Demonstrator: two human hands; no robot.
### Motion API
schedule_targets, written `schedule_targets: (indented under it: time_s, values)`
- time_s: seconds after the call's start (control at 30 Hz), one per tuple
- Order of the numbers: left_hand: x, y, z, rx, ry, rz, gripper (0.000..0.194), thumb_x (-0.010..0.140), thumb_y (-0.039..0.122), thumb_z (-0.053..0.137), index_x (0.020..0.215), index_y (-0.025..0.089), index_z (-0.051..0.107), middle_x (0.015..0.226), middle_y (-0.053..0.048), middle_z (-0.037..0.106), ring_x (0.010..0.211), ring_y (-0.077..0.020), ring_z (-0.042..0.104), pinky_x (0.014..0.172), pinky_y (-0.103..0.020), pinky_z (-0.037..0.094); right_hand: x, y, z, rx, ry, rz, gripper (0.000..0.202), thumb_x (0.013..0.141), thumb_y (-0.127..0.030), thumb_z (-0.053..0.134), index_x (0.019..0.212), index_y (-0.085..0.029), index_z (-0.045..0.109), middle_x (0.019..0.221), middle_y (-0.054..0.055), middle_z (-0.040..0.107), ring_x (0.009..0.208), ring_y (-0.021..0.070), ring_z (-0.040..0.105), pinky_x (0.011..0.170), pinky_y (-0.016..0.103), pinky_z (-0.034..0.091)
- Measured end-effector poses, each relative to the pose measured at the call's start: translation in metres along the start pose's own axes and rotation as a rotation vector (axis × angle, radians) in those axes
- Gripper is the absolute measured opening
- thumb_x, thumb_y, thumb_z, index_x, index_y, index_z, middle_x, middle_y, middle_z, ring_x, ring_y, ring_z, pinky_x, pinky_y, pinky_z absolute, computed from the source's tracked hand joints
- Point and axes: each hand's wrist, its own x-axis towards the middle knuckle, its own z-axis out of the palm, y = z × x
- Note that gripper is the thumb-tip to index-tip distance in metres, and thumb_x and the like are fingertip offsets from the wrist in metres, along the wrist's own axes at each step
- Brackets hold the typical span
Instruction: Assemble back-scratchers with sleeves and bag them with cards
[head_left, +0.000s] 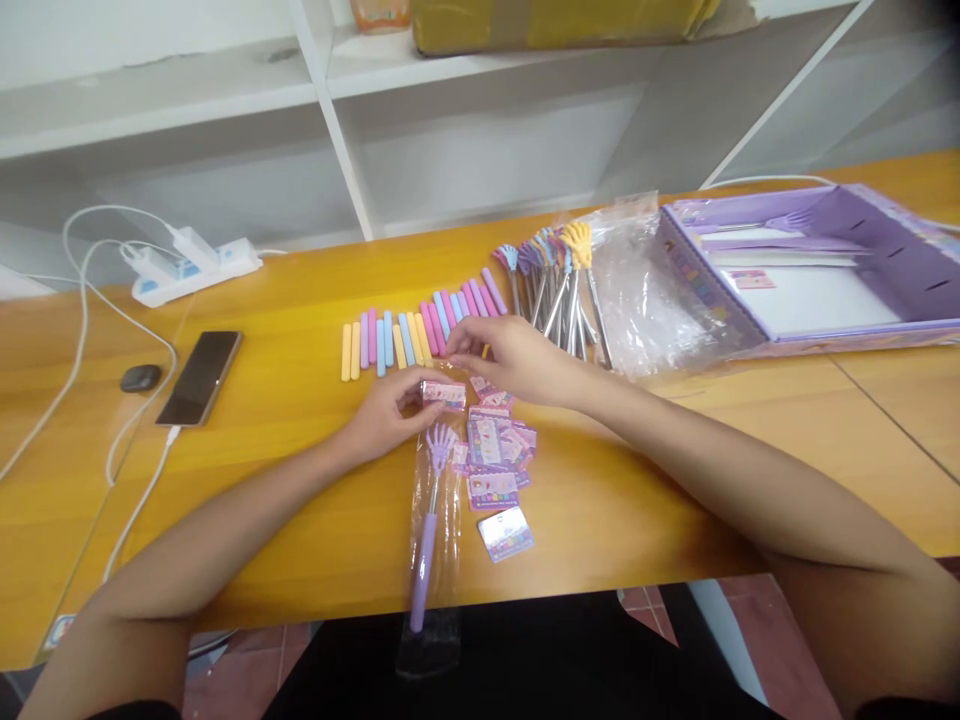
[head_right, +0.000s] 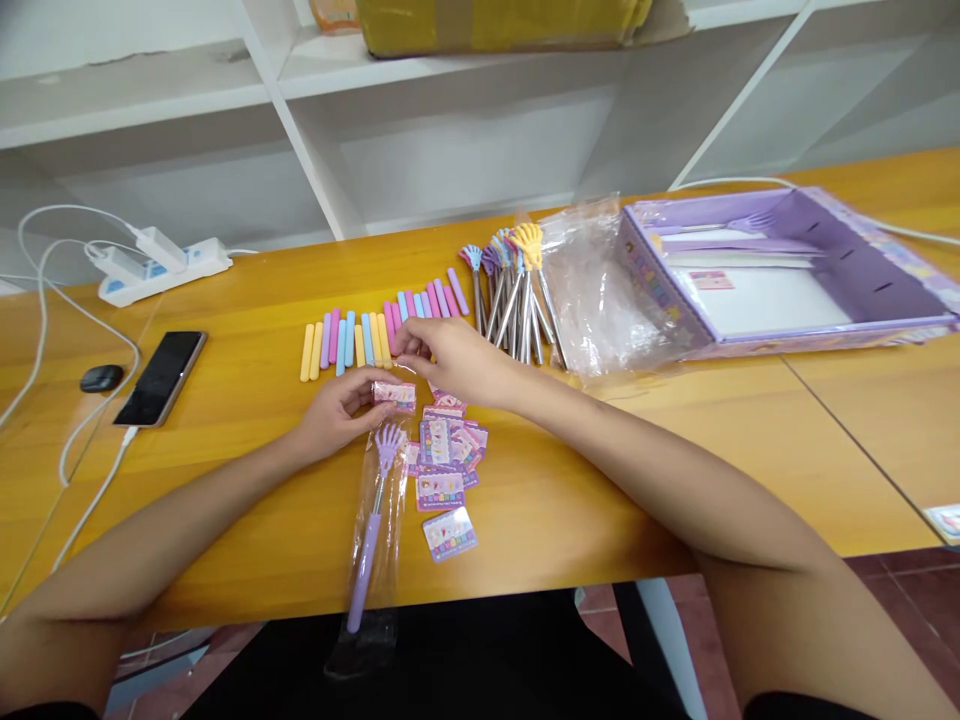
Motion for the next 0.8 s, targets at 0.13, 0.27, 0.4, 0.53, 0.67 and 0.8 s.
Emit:
schedule_targets:
  time_s: [0.13,0.27,0.4,0.53,0.67,0.8]
  values:
    - [0.000,0.005,0.003,-0.166,0.010,-0.115,0.079,0.096,0.028,0.083,0.164,0.030,0.045,0.133,-0.013,0.073,0.112,-0.0235,0.079,0.098,-0.038,0.062,0.000,0.001,-0.001,0.015,0.022,-0.017,0.009,0.099,-0.030,0.066,0.100,-0.020,0.068,0.094,0.004,0.077,0.085,0.0181,0.069,0.079,0.033,0.049]
    - [0.001,0.009,0.004,-0.194,-0.019,-0.211,0.085,0.092,0.028,0.085,0.164,0.026,0.041,0.122,-0.011,0.075,0.103,-0.0230,0.080,0.097,-0.039,0.063,-0.001,0.001,-0.004,0.138,-0.078,0.045,0.022,0.107,-0.041,0.060,0.110,-0.021,0.066,0.085,0.001,0.075,0.073,0.0162,0.065,0.071,0.032,0.046]
    - [0.001,0.009,0.003,-0.203,-0.011,-0.187,0.073,0.090,0.028,0.087,0.152,0.022,0.049,0.114,-0.008,0.075,0.103,-0.0229,0.080,0.098,-0.038,0.062,-0.002,0.001,-0.003,0.052,-0.176,0.034,0.025,0.106,-0.043,0.065,0.113,-0.019,0.068,0.080,-0.001,0.069,0.070,0.0149,0.060,0.069,0.031,0.041]
    - [0.001,0.009,0.002,-0.241,-0.021,-0.161,0.065,0.091,0.030,0.088,0.145,0.022,0.054,0.112,-0.008,0.077,0.102,-0.0226,0.080,0.097,-0.036,0.063,-0.003,0.002,0.003,-0.121,-0.286,-0.026,0.017,0.099,-0.033,0.072,0.091,-0.020,0.064,0.083,0.000,0.066,0.075,0.0150,0.055,0.072,0.032,0.037]
    - [0.000,0.007,0.001,-0.251,0.008,-0.169,0.048,0.100,0.037,0.079,0.140,0.022,0.057,0.106,-0.006,0.078,0.098,-0.0212,0.080,0.089,-0.033,0.063,-0.004,0.002,0.006,-0.167,-0.295,-0.067,0.031,0.101,-0.034,0.070,0.078,-0.021,0.053,0.079,-0.001,0.060,0.072,0.0140,0.049,0.070,0.032,0.033]
    - [0.000,0.005,0.001,-0.207,0.030,-0.179,0.045,0.100,0.039,0.080,0.136,0.021,0.061,0.094,-0.002,0.077,0.086,-0.0199,0.080,0.080,-0.030,0.062,-0.005,0.001,0.005,-0.180,-0.337,-0.055,0.036,0.102,-0.033,0.069,0.073,-0.021,0.051,0.073,-0.002,0.055,0.067,0.0130,0.045,0.070,0.033,0.031]
